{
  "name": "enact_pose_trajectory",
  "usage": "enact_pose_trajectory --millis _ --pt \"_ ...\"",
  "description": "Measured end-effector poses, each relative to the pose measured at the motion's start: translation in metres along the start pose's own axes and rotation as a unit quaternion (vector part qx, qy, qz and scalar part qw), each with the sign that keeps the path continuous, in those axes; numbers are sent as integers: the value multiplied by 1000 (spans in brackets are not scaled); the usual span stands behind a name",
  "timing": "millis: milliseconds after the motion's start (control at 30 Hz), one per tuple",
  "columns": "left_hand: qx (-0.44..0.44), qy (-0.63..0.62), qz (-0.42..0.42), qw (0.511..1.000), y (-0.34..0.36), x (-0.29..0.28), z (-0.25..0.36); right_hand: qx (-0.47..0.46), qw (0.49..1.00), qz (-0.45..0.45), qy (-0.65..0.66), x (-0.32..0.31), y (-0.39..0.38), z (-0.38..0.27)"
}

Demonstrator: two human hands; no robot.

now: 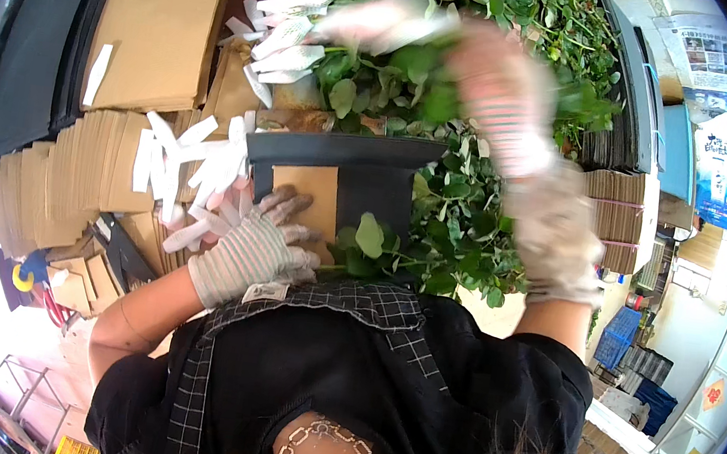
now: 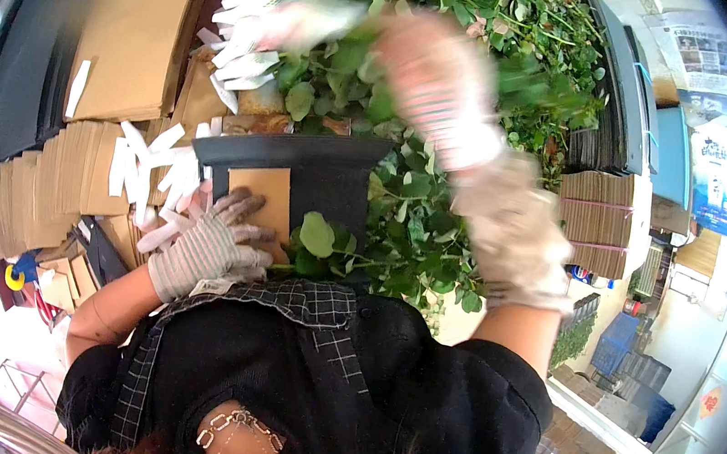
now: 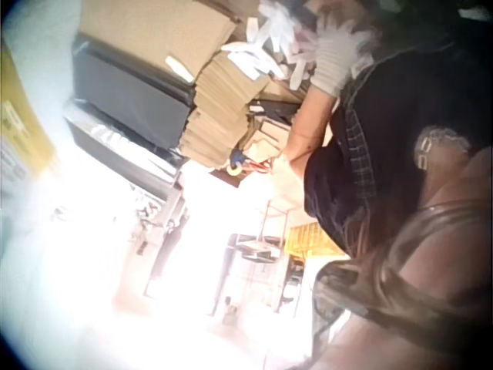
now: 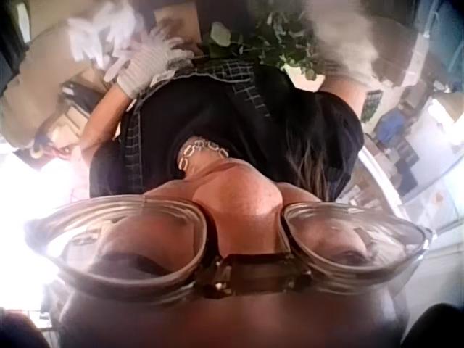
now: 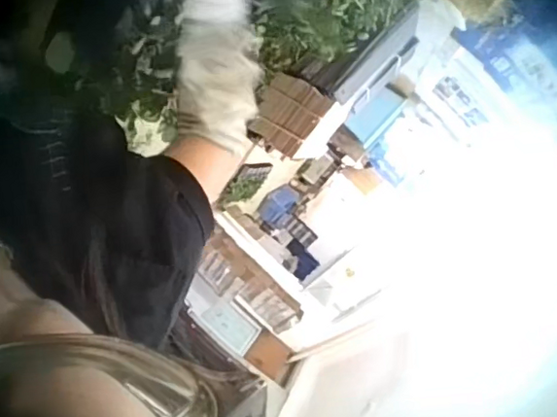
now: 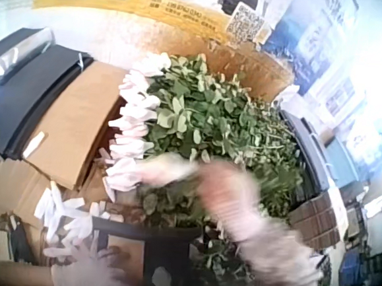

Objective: The person prepares a cardboard box, selects roses from a large pile, and carefully places them inside the box, occasionally using scissors to trim stems and a small tool to adjust the foam inserts.

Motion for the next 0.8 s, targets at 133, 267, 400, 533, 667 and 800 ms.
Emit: enact_pose_trajectory --millis 133,267,400,533,667,800 --pt "-63 1 42 997 2 -11 6 86 975 202 34 -113 -95 28" --pt "-202 -13 -82 976 -9 4 1 41 913 388 118 -167 -151 2" --pt "-246 -22 -112 962 -19 -6 8 41 957 185 220 -60 -117 -74" --pt "-214 16 -100 972 -21 -6 11 16 970 106 218 36 -89 -124" --pt "-190 6 -59 980 -22 -4 9 -36 979 131 152 17 -81 -131" --pt "-225 -72 -113 965 -22 -1 3 -32 980 69 182 43 -73 -133"
Point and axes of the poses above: each hand's wrist, its own y-axis towards the middle knuckle, its own x-axis out of the palm, z = x × y, the point moved 9 cm from there along y, towards the middle knuckle, and after that the axes turned 12 degrees about -y, right-handed, at the moved point
